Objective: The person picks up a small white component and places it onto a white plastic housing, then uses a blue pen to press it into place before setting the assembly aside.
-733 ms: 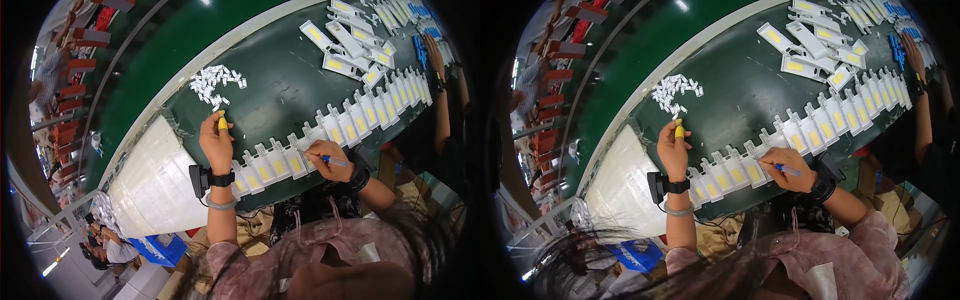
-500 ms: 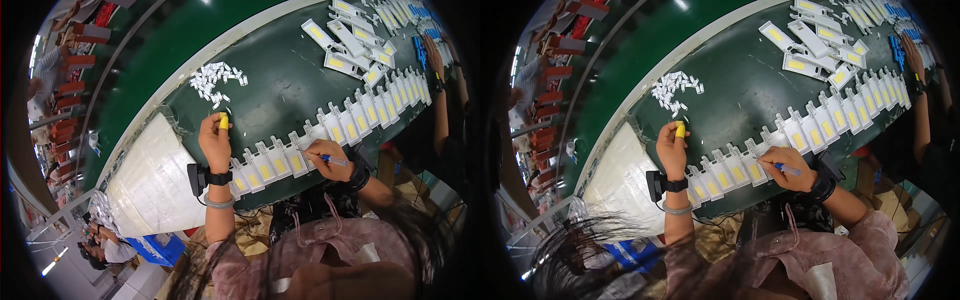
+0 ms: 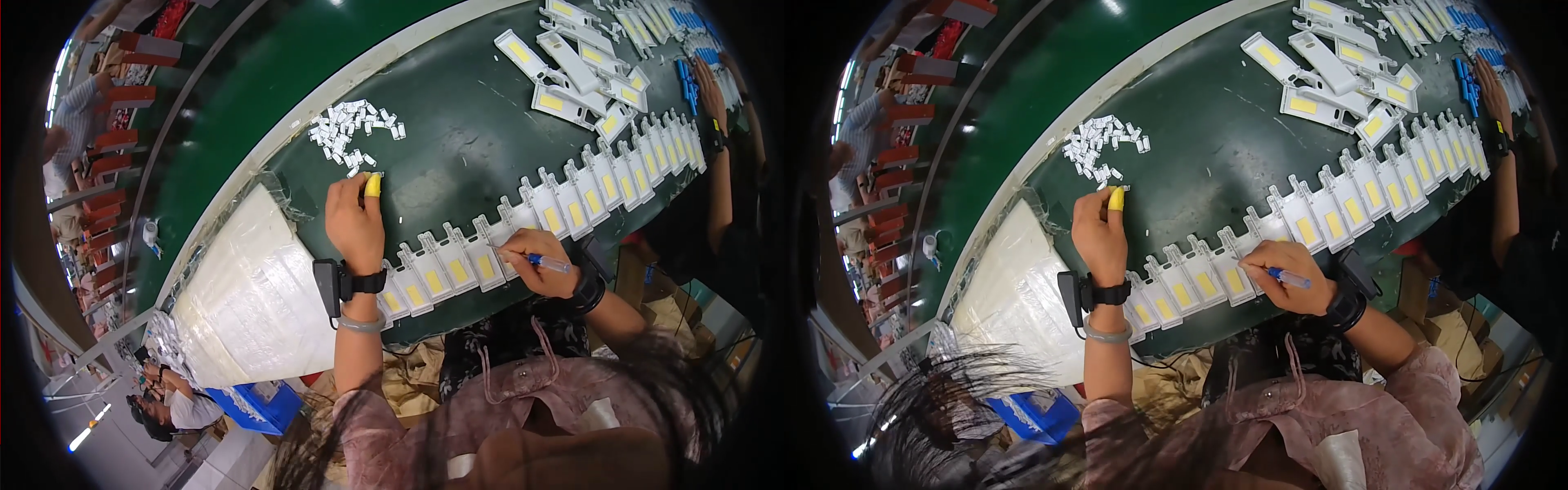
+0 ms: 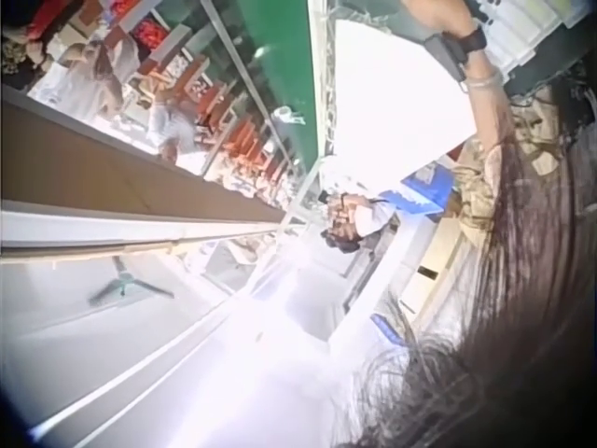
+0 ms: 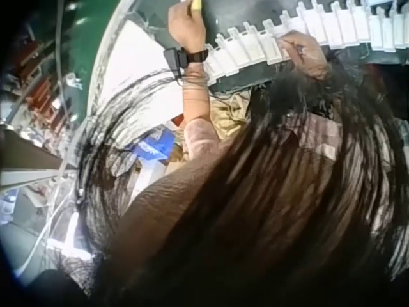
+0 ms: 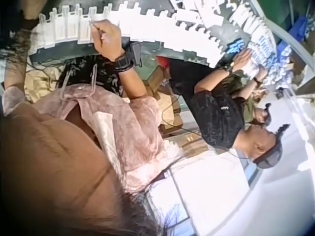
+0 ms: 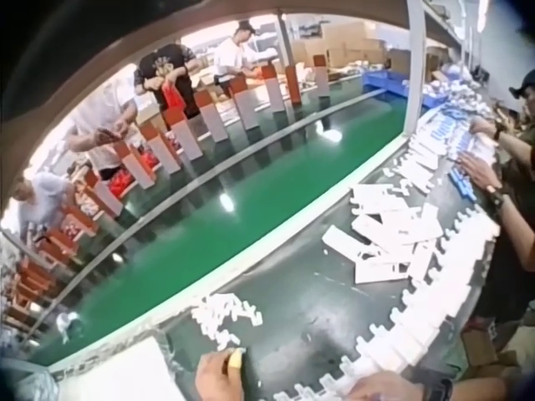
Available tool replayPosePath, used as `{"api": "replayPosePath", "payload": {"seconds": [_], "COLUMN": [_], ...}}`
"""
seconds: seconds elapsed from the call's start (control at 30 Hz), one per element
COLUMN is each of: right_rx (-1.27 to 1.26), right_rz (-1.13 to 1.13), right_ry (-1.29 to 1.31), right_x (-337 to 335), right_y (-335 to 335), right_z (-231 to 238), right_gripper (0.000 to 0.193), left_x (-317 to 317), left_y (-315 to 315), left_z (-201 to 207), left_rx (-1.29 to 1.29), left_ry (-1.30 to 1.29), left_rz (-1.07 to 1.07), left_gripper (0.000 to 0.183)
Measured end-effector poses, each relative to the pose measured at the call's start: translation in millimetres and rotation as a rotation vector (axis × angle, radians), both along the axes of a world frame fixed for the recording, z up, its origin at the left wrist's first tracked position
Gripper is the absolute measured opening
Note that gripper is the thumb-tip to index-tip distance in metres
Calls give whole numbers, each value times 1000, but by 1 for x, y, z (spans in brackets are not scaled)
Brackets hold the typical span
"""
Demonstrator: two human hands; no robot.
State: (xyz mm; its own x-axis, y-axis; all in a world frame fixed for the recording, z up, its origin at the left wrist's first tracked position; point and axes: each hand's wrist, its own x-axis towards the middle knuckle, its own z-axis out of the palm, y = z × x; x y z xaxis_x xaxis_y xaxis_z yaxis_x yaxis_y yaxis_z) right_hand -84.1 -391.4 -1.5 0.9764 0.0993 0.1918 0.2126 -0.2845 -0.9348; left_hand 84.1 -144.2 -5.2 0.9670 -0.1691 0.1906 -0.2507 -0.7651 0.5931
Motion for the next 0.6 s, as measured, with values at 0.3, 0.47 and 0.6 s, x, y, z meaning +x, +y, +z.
{"api": "replayPosePath", "payload": {"seconds": [0.3,0.47,0.6], "right_rx": [4,3,4], "right_rz": [3,2,15], "right_ry": [-16,-13,-17], "right_x": [0,1,2], "right_y": [-2,-5,-6], "right_z": [0,0,3], "right_gripper": [9,10,10], "left_x": [4,3,1], "left_y": [0,11,25], "left_z": [5,16,14], "left_rx": [236,113,83], "left_ry": [-73,-109,-5], "left_rz": [-47,-19,-80], "left_gripper": [23,28,25]}}
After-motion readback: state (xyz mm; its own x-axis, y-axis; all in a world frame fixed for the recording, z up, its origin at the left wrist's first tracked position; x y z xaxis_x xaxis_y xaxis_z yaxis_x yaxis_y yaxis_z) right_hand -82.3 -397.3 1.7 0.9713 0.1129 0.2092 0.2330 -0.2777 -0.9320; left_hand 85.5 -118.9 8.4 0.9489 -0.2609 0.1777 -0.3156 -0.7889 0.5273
